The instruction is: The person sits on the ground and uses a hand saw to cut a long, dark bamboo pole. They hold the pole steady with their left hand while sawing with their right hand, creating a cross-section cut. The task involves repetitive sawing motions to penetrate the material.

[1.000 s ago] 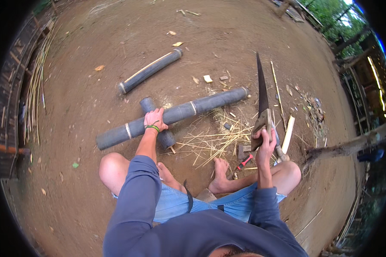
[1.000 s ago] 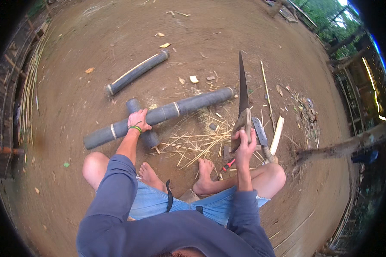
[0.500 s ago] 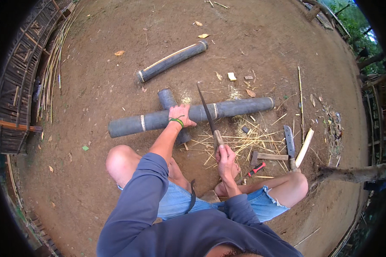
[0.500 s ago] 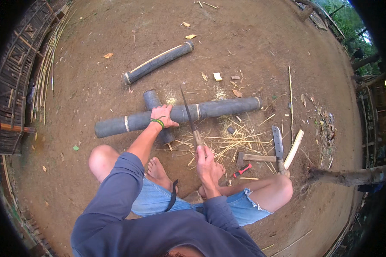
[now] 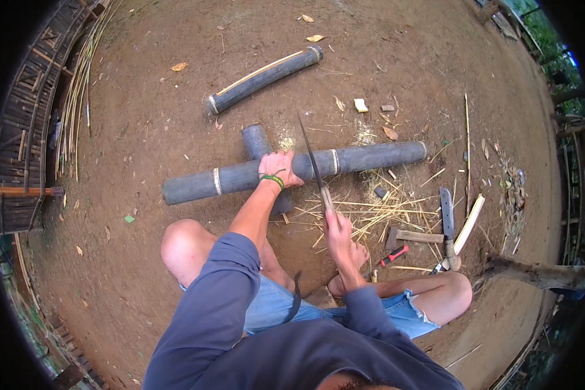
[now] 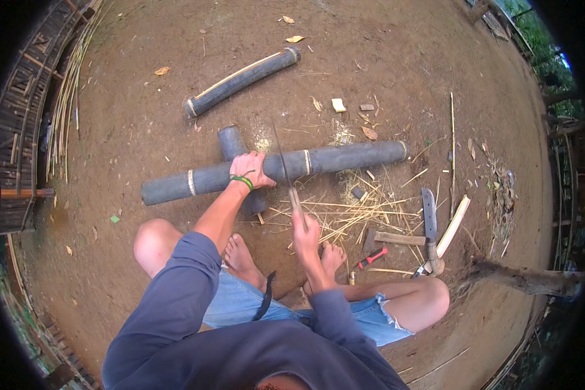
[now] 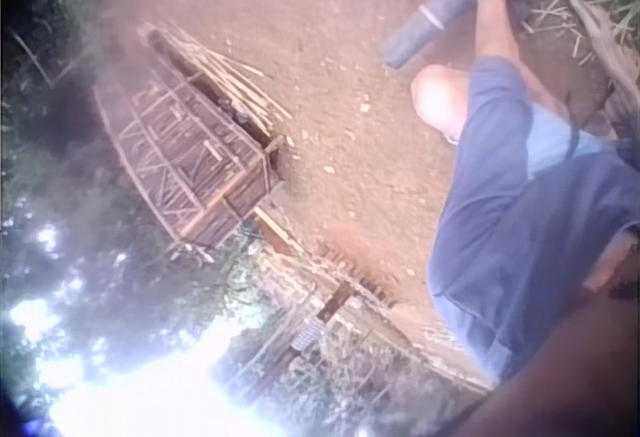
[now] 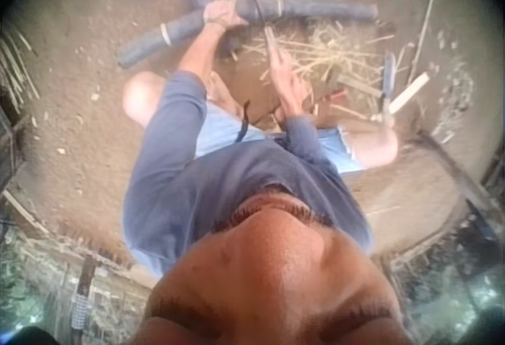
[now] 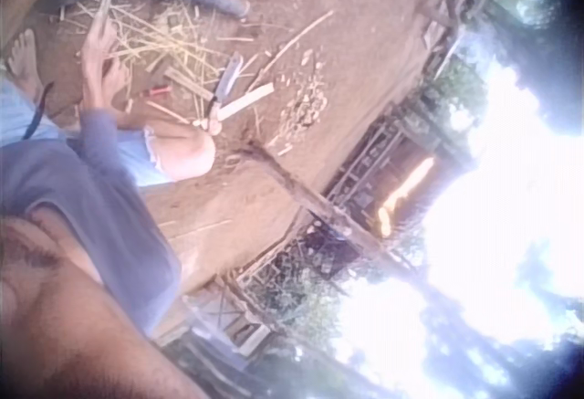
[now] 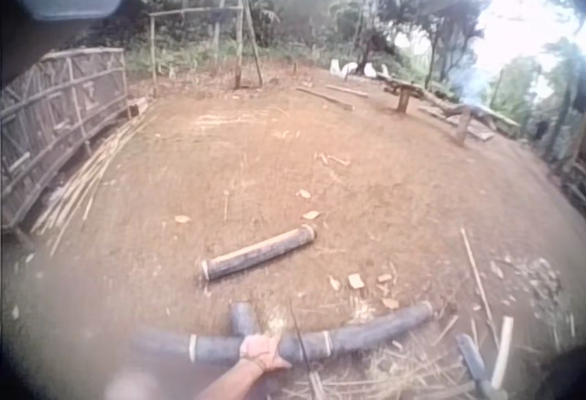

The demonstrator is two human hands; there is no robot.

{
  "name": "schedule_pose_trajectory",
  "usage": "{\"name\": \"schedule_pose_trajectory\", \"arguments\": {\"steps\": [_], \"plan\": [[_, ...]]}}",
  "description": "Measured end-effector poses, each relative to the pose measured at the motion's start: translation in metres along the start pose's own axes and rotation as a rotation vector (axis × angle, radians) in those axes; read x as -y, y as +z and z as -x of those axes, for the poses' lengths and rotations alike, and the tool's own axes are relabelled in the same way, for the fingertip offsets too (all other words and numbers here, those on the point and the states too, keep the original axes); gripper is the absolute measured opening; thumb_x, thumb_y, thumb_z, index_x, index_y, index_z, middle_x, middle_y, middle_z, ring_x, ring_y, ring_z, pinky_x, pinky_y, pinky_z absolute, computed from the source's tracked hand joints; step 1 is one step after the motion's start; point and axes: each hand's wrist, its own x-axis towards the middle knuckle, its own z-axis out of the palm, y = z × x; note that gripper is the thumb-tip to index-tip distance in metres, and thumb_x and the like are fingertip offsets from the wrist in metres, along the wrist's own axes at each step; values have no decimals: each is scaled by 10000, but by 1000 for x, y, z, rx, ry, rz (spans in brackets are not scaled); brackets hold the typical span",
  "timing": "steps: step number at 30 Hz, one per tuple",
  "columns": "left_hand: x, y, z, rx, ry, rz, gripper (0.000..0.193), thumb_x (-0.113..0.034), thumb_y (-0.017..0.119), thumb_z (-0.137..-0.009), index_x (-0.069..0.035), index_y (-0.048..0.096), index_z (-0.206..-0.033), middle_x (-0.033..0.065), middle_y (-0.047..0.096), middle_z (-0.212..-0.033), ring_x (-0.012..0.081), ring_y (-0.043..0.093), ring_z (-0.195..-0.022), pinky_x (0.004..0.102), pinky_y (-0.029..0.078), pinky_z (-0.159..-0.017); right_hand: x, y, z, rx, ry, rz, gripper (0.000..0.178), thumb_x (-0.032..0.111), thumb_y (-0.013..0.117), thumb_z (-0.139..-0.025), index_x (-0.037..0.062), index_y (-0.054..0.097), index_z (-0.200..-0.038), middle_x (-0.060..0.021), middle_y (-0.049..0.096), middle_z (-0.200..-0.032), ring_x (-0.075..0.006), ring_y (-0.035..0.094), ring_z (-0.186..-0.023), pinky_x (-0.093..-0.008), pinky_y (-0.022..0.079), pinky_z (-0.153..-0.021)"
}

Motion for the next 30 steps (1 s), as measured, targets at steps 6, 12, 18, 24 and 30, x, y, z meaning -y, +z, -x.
{"name": "schedule_pose_trajectory", "arguments": {"steps": [6,12,18,24,30], "plan": [[10,-4,2,75,-28,34,823,-595,889,-585,-124,688,-1229,147,732,-1139,329,720,-1061,440,567,-928,28,16,1,-65,-25,22,397,320,586,-1050,-9,628,-832,-6,469,-620,-116,423,-590,-344,350,-543],[9,4,2,39,-14,42,827,-600,890,-565,-116,696,-1206,154,735,-1096,333,723,-1031,442,578,-903,-23,-5,1,-197,-170,283,490,397,576,-1047,41,616,-712,-7,486,-545,-106,457,-496,-291,347,-497],[8,-1,-4,55,-22,47,827,-609,888,-570,-113,696,-1203,146,731,-1106,335,719,-1045,443,573,-917,1,12,-1,-80,-78,-25,392,317,596,-1039,-13,670,-841,-49,465,-623,-141,426,-595,-359,348,-559],[8,10,4,21,-4,28,824,-606,894,-567,-121,697,-1204,142,727,-1129,332,718,-1054,444,575,-911,-41,-4,15,-288,-452,484,382,323,609,-1042,-7,681,-864,-61,463,-611,-173,397,-592,-357,353,-581],[5,2,-2,85,-22,63,804,-591,899,-577,-135,695,-1208,128,732,-1140,329,721,-1061,442,563,-929,-15,17,-1,-162,-289,262,351,292,604,-1035,-8,689,-874,-138,588,-676,-257,492,-635,-396,384,-625]]}}
